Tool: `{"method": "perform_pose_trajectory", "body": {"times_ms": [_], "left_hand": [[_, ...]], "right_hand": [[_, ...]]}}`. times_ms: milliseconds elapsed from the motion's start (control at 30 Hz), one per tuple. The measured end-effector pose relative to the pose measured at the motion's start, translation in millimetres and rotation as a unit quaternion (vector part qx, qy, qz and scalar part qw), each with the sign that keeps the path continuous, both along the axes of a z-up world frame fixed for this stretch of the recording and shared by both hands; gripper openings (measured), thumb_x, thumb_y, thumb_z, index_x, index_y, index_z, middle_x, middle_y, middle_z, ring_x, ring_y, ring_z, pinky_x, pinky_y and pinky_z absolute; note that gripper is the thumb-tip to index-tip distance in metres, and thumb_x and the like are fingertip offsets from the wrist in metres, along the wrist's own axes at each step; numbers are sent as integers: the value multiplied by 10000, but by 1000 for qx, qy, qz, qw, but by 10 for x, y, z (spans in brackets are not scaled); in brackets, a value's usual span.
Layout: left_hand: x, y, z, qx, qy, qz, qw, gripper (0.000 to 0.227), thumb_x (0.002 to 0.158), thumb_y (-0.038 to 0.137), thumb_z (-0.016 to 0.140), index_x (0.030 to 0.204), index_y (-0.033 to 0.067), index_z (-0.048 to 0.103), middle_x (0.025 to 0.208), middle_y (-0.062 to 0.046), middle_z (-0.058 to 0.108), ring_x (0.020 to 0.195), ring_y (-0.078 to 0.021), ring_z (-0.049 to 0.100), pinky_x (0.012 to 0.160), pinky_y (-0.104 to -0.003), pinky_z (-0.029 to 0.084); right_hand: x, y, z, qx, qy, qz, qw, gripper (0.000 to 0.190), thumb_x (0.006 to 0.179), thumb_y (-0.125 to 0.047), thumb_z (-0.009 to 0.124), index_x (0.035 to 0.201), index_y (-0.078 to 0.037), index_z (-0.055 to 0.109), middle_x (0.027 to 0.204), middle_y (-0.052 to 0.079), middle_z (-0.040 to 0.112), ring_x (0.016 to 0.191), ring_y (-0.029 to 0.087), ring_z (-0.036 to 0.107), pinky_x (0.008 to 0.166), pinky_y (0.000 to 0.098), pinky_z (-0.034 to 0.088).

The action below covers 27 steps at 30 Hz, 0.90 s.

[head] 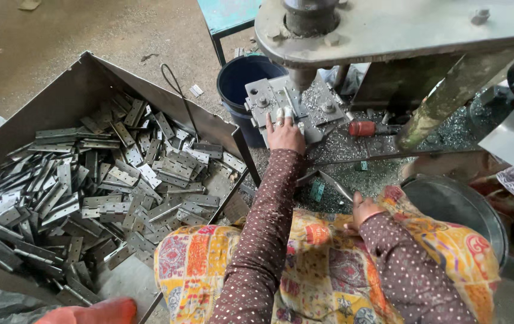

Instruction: The person sits on the floor and repeatedly places small metal pieces into a manual punching machine. They use a metal rod to press the lever, then remove the processed piece and place it into a nearby metal bin.

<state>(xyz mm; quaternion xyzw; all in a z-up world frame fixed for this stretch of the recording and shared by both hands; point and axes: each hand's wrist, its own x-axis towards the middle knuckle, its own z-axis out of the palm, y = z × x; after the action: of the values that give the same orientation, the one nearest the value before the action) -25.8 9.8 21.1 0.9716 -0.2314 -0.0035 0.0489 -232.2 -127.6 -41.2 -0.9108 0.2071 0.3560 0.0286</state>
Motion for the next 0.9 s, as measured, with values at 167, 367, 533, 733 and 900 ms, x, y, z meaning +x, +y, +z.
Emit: {"method": "perform_pose_trajectory", "body": {"times_ms": [167,367,533,733,900], "left_hand": [[122,-41,-34,33,36,9,999,284,950,224,474,1041,146,732,1588,-70,293,1485,-243,194,1198,-537,-11],[268,-68,-81,-11,-8,15,1000,328,970,250,434,1040,151,739,1568,-59,340,1468,-219,244,1204,-534,-17],[232,-57,-111,31,15,12,999,360,989,287,408,1032,178,748,1564,-43,365,1477,-212,242,1209,-526,-18],[66,-6,-29,58,20,-24,998,403,1022,376,389,1067,174,735,1546,-61,384,1469,-226,271,1217,-521,-7],[-781,20,-281,33,-73,-37,996,329,987,317,460,1157,140,678,1483,-111,440,1415,-253,344,1205,-490,113]], "right_hand": [[-33,-40,126,-47,-98,15,994,739,846,-498,721,1352,-92,366,1213,161,630,1049,314,687,880,434,582],[143,-154,-534,107,83,-136,982,1037,903,-287,739,1582,-210,-41,1462,256,277,1130,328,618,918,426,588],[-3,-124,-500,47,29,-42,998,725,930,-308,678,1472,-51,269,1120,200,678,971,298,695,797,370,609],[-200,-8,74,-73,-496,46,864,486,820,-469,687,1181,-156,602,862,59,724,567,239,669,430,388,515],[-142,25,100,-90,-488,44,867,371,923,-491,662,1107,-170,666,815,21,719,490,173,631,412,330,485]]}}
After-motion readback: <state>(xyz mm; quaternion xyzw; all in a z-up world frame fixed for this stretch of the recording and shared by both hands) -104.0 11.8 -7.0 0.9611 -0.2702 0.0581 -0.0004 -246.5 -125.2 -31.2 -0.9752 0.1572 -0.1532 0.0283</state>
